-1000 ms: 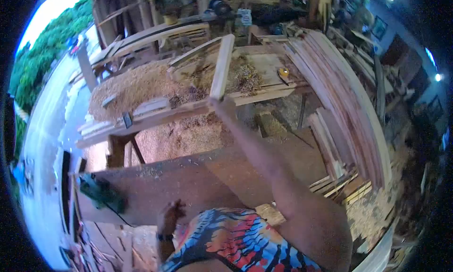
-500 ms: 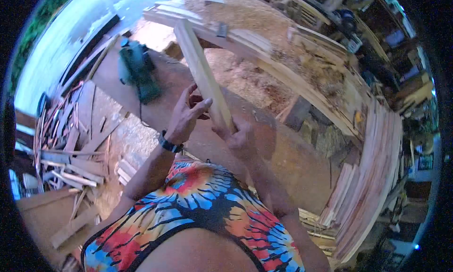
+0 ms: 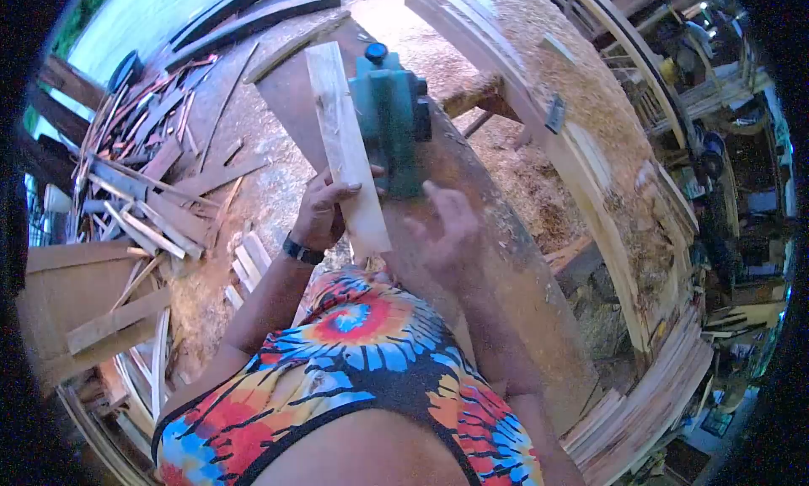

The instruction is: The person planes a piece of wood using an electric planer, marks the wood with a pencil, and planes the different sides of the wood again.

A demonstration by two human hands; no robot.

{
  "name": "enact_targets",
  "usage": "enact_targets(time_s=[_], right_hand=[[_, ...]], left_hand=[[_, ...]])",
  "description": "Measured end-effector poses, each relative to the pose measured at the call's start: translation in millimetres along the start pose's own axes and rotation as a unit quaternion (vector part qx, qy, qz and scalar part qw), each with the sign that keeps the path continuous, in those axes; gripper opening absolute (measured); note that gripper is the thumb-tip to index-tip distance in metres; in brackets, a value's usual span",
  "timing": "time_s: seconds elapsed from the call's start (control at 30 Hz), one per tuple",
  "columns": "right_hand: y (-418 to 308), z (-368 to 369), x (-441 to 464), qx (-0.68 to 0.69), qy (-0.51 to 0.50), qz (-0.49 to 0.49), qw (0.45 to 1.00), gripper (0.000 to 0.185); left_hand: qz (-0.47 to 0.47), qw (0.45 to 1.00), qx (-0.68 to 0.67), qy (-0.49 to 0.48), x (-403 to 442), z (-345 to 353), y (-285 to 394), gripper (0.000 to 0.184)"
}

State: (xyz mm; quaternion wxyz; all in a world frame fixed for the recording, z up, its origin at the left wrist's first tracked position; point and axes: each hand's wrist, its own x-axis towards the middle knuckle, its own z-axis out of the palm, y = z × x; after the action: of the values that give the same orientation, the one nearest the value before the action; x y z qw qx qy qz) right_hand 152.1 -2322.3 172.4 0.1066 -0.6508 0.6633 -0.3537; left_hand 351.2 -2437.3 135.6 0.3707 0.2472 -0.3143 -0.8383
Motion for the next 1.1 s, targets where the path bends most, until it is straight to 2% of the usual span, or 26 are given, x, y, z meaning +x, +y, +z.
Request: enact_targets(time_s=[0.2,0.33,0.43,0.47,0.5,0.57,0.63,0.73,0.8,0.9,0.93,1.03,1.1], right_hand=[[12,33,85,-0.139,0.109,0.007,0.984,0.065],[19,59,126,0.064,0.002,0.116,0.991,0.065],[24,94,136,0.1,-0.012,0.153,0.983,0.064],[26,104,136,0.088,-0.011,0.164,0.982,0.063],[28,113,135,0.077,-0.01,0.175,0.982,0.063],[34,126,132,0.079,0.039,0.131,0.987,0.057],[41,133,129,0.059,0.097,0.073,0.991,0.054],[48,134,125,0.095,0.076,0.114,0.986,0.052],[46,133,125,0.058,0.078,0.122,0.988,0.052],[34,125,128,0.071,0.051,0.147,0.985,0.057],[31,122,129,0.085,0.039,0.156,0.983,0.061],[28,120,128,0.103,0.039,0.165,0.98,0.06],[30,121,129,0.105,0.049,0.147,0.982,0.059]], left_hand=[[-0.025,0.997,-0.04,0.059,21,-55,23,0.048],[-0.052,0.994,-0.079,0.047,47,-91,38,0.053],[-0.036,0.986,-0.142,0.083,72,-102,65,0.051],[-0.043,0.983,-0.169,0.059,85,-121,67,0.051],[0.008,0.988,-0.121,0.1,91,-114,77,0.053],[-0.002,0.983,-0.168,0.081,104,-117,95,0.056],[0.071,0.981,-0.176,0.047,114,-114,105,0.061],[0.095,0.944,-0.311,-0.054,117,-112,113,0.059],[0.103,0.904,-0.393,-0.132,125,-121,112,0.058],[0.089,0.895,-0.415,-0.14,131,-120,119,0.055],[0.078,0.919,-0.376,-0.089,129,-110,125,0.047],[0.09,0.888,-0.429,-0.138,133,-112,121,0.051],[0.105,0.887,-0.424,-0.15,135,-114,119,0.05]])
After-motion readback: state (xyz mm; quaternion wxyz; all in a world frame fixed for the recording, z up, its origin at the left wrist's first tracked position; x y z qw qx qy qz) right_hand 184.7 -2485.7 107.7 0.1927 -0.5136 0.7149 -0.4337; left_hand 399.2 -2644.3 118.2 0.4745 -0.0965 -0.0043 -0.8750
